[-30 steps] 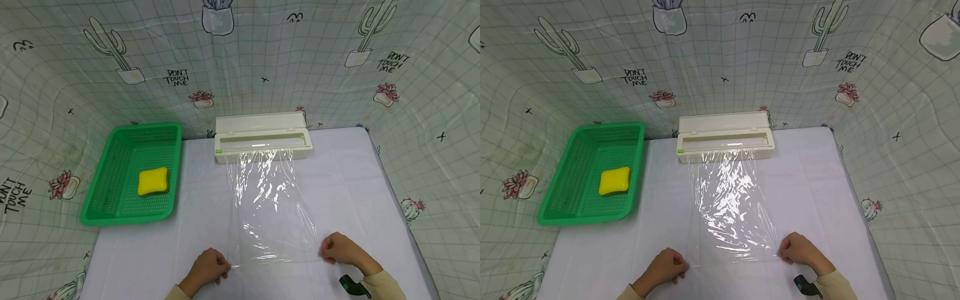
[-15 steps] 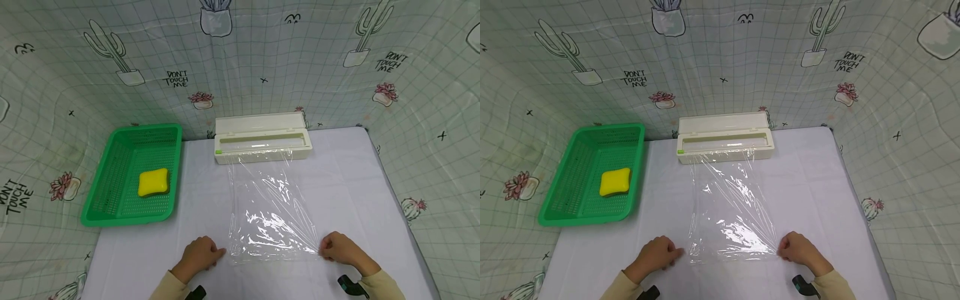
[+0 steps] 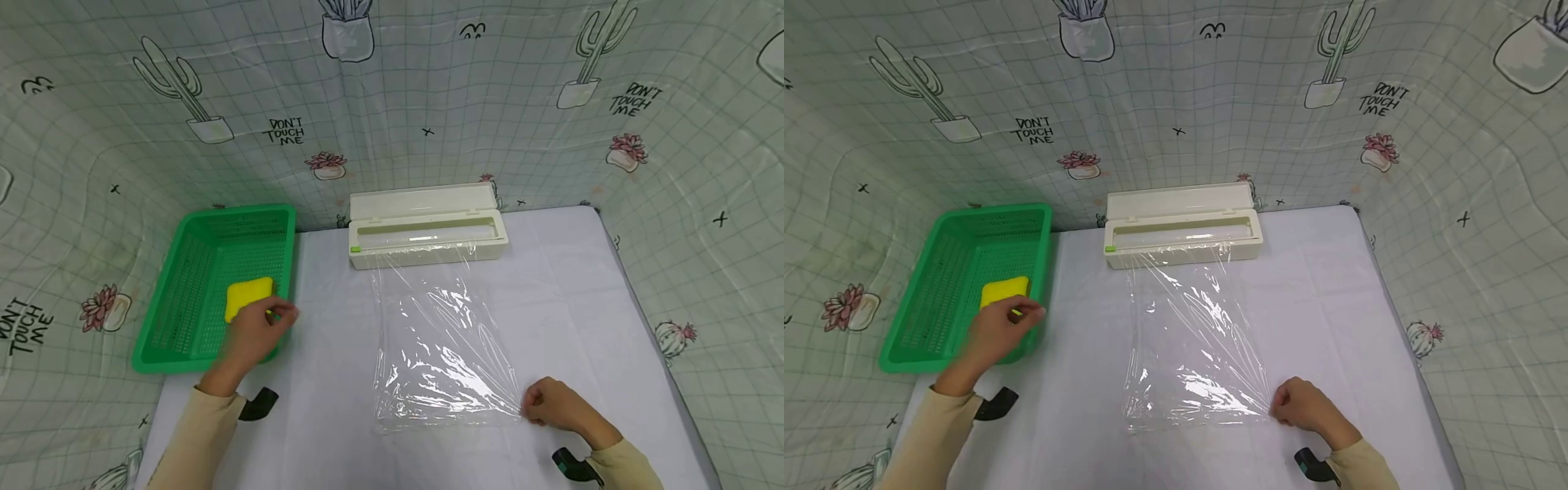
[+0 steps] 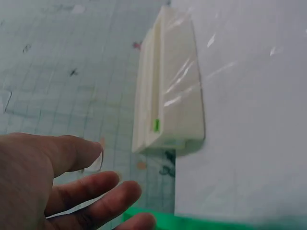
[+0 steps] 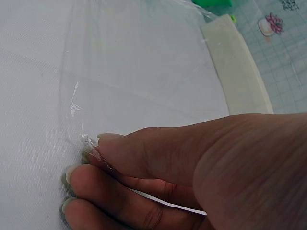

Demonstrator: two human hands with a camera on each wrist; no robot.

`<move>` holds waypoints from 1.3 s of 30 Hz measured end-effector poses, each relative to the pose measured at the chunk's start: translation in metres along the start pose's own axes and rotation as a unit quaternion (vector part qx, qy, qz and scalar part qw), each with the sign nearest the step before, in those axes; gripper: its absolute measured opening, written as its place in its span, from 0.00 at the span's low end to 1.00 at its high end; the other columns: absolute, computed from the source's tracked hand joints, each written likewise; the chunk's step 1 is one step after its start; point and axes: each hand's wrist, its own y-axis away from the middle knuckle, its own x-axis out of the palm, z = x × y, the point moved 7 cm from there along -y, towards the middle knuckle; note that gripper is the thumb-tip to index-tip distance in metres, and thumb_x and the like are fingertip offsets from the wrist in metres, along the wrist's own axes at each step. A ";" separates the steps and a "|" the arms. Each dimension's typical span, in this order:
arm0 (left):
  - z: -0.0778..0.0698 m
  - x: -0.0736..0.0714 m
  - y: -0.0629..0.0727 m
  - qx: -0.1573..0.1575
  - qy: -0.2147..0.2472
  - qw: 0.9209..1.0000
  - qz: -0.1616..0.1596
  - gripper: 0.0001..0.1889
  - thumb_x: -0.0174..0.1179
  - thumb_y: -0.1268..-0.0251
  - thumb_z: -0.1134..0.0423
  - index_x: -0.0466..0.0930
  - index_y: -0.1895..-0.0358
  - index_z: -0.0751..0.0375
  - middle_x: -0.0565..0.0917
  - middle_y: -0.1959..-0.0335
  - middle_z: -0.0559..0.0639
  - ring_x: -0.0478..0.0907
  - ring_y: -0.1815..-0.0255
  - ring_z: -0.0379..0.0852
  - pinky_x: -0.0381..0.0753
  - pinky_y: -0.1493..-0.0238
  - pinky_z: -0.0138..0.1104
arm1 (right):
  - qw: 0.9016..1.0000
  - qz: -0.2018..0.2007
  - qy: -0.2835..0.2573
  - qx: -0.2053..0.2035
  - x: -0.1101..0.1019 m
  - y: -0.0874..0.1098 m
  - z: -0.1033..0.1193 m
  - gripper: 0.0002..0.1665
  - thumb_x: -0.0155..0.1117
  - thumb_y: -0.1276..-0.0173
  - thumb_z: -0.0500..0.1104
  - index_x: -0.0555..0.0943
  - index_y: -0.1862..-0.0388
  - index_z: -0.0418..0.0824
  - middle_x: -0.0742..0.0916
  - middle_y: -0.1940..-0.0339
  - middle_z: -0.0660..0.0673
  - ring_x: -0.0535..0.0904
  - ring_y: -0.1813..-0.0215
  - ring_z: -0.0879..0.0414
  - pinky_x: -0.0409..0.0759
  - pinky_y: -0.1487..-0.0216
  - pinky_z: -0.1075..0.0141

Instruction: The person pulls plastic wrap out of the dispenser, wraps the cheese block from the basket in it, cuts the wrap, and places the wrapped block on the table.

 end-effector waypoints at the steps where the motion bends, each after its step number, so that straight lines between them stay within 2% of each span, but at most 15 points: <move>1: 0.004 -0.009 -0.006 0.005 -0.003 1.000 -0.012 0.13 0.65 0.25 0.62 0.86 0.50 0.71 0.88 0.59 0.62 0.83 0.62 0.56 0.77 0.66 0.37 | 1.000 0.001 0.000 -0.001 0.000 0.000 0.000 0.10 0.69 0.38 0.31 0.80 0.78 0.38 0.81 0.82 0.50 0.73 0.76 0.57 0.69 0.74 0.68; 3: 0.014 -0.024 -0.018 0.010 -0.012 1.000 -0.018 0.16 0.64 0.24 0.62 0.83 0.45 0.75 0.87 0.53 0.67 0.83 0.55 0.63 0.81 0.62 0.42 | 1.000 0.002 -0.002 -0.001 0.000 0.000 0.001 0.10 0.69 0.38 0.31 0.80 0.78 0.38 0.81 0.82 0.50 0.73 0.76 0.57 0.68 0.74 0.68; 7: 0.036 -0.039 -0.039 0.004 -0.041 0.999 0.016 0.23 0.62 0.23 0.63 0.75 0.36 0.80 0.80 0.41 0.76 0.78 0.42 0.74 0.82 0.49 0.58 | 1.000 0.004 -0.004 0.001 0.000 -0.001 0.000 0.10 0.69 0.39 0.31 0.80 0.78 0.38 0.81 0.82 0.50 0.73 0.76 0.57 0.68 0.74 0.69; 12: 0.058 -0.040 -0.059 0.000 -0.106 0.992 0.074 0.29 0.65 0.26 0.64 0.70 0.31 0.81 0.71 0.31 0.81 0.71 0.35 0.79 0.76 0.40 0.67 | 1.000 0.013 -0.016 -0.005 0.000 -0.001 -0.001 0.08 0.68 0.39 0.30 0.81 0.77 0.37 0.82 0.81 0.50 0.73 0.75 0.57 0.68 0.74 0.69; 17: 0.072 -0.034 -0.073 0.021 -0.175 0.978 0.114 0.37 0.73 0.37 0.67 0.68 0.29 0.81 0.68 0.31 0.85 0.70 0.34 0.82 0.78 0.43 0.69 | 0.998 0.034 -0.051 -0.012 0.000 -0.001 -0.003 0.06 0.66 0.39 0.30 0.83 0.75 0.35 0.82 0.80 0.49 0.74 0.75 0.57 0.69 0.74 0.70; 22: 0.086 -0.027 -0.080 0.015 -0.228 0.962 0.151 0.45 0.78 0.43 0.67 0.63 0.25 0.79 0.65 0.30 0.84 0.66 0.33 0.82 0.78 0.47 0.71 | 0.994 0.061 -0.089 -0.019 -0.002 -0.001 -0.001 0.05 0.64 0.38 0.29 0.83 0.73 0.32 0.83 0.79 0.48 0.74 0.75 0.58 0.71 0.74 0.70; 26: 0.093 -0.022 -0.084 0.002 -0.246 0.953 0.176 0.47 0.78 0.43 0.67 0.60 0.23 0.78 0.65 0.30 0.82 0.66 0.33 0.82 0.78 0.47 0.72 | 0.990 0.076 -0.119 -0.015 -0.003 -0.002 -0.001 0.04 0.63 0.36 0.28 0.82 0.71 0.30 0.83 0.77 0.48 0.74 0.74 0.58 0.73 0.73 0.70; 31: 0.097 -0.017 -0.086 0.001 -0.257 0.945 0.201 0.47 0.77 0.44 0.68 0.60 0.24 0.78 0.67 0.32 0.82 0.70 0.38 0.79 0.79 0.47 0.69 | 0.988 0.080 -0.129 0.002 -0.005 -0.004 -0.005 0.04 0.61 0.33 0.29 0.81 0.68 0.29 0.84 0.76 0.48 0.76 0.71 0.57 0.76 0.71 0.69; 35: 0.100 -0.013 -0.086 0.003 -0.264 0.942 0.207 0.45 0.77 0.44 0.70 0.62 0.25 0.78 0.70 0.35 0.81 0.71 0.41 0.76 0.80 0.48 0.67 | 0.987 0.083 -0.135 0.016 -0.006 -0.005 -0.006 0.05 0.62 0.29 0.32 0.81 0.66 0.31 0.86 0.74 0.48 0.80 0.69 0.56 0.80 0.69 0.66; 39: 0.103 -0.008 -0.087 0.019 -0.283 0.939 0.196 0.44 0.77 0.45 0.70 0.64 0.26 0.78 0.71 0.36 0.80 0.71 0.40 0.76 0.80 0.48 0.67 | 0.985 0.085 -0.146 0.023 -0.006 -0.005 -0.006 0.06 0.63 0.27 0.32 0.81 0.66 0.32 0.87 0.72 0.48 0.82 0.68 0.56 0.82 0.67 0.64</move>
